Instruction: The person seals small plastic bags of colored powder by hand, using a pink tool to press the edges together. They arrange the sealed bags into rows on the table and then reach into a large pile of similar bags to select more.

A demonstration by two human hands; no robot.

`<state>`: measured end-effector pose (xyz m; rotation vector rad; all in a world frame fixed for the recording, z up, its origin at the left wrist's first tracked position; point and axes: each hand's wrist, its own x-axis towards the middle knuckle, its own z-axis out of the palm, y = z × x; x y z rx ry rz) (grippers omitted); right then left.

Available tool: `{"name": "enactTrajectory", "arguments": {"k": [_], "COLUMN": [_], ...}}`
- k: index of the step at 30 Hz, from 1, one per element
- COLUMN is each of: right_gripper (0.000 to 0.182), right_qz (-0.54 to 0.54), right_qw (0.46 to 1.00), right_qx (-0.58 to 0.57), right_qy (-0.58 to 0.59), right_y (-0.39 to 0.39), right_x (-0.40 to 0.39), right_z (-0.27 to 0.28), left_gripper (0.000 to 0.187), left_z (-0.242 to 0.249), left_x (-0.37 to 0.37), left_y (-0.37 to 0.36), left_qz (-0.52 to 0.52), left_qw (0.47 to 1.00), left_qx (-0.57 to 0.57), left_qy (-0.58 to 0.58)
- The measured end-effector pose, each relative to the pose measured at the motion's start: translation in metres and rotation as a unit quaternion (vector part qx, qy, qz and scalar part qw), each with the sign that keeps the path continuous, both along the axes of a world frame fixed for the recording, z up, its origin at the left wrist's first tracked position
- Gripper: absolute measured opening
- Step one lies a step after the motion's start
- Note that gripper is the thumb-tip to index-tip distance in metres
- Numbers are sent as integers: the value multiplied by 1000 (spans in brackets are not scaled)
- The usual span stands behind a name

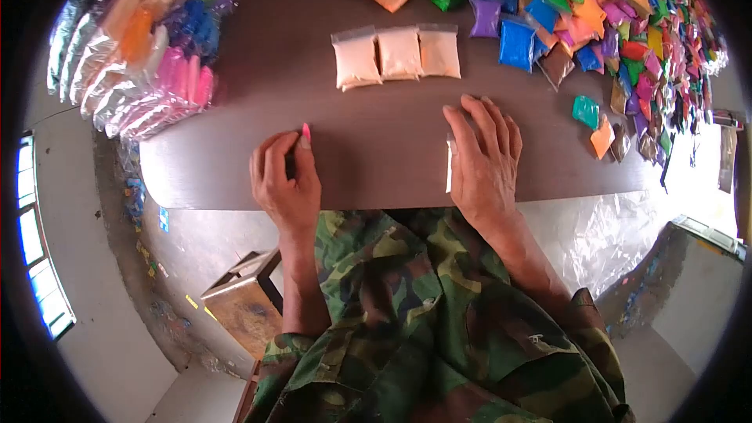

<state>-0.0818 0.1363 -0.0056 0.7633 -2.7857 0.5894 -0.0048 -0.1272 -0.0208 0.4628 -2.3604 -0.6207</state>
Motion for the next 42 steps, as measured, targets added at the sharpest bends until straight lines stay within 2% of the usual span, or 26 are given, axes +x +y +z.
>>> {"name": "enactTrajectory", "arguments": {"k": [6, 10, 13, 14, 18, 23, 26, 31, 42], "right_gripper": [40, 34, 34, 39, 48, 46, 43, 35, 36], "right_qz": [23, -14, 19, 33, 75, 71, 70, 94, 133], "right_qw": [995, 958, 986, 990, 994, 994, 994, 990, 983], "right_qx": [-91, -274, -165, -136, -74, -70, -79, -102, -119], "right_qy": [-18, -80, 8, 25, 24, 32, 31, 36, 50], "right_y": [14, 26, 39, 41, 42, 42, 41, 46, 57], "right_x": [-4, 1, 15, 22, 41, 36, 34, 28, 20], "right_z": [-3, 4, 11, 10, 10, 12, 13, -1, -7], "left_gripper": [14, 14, 13, 12, 10, 9, 11, 12, 11], "left_z": [3, 17, 18, 18, 20, 20, 31, 26, 28], "left_x": [7, 16, 23, 23, 20, 19, 20, 25, 27], "left_y": [-2, 0, 2, 2, 2, 8, 15, 1, 23], "left_qz": [-31, -41, -31, -27, -33, -55, 1, -35, -56], "left_qw": [999, 998, 997, 997, 995, 992, 990, 989, 980], "left_qx": [23, -14, -18, -10, 1, -18, -41, -10, 18], "left_qy": [-1, -47, -72, -76, -99, -115, -133, -143, -189]}}
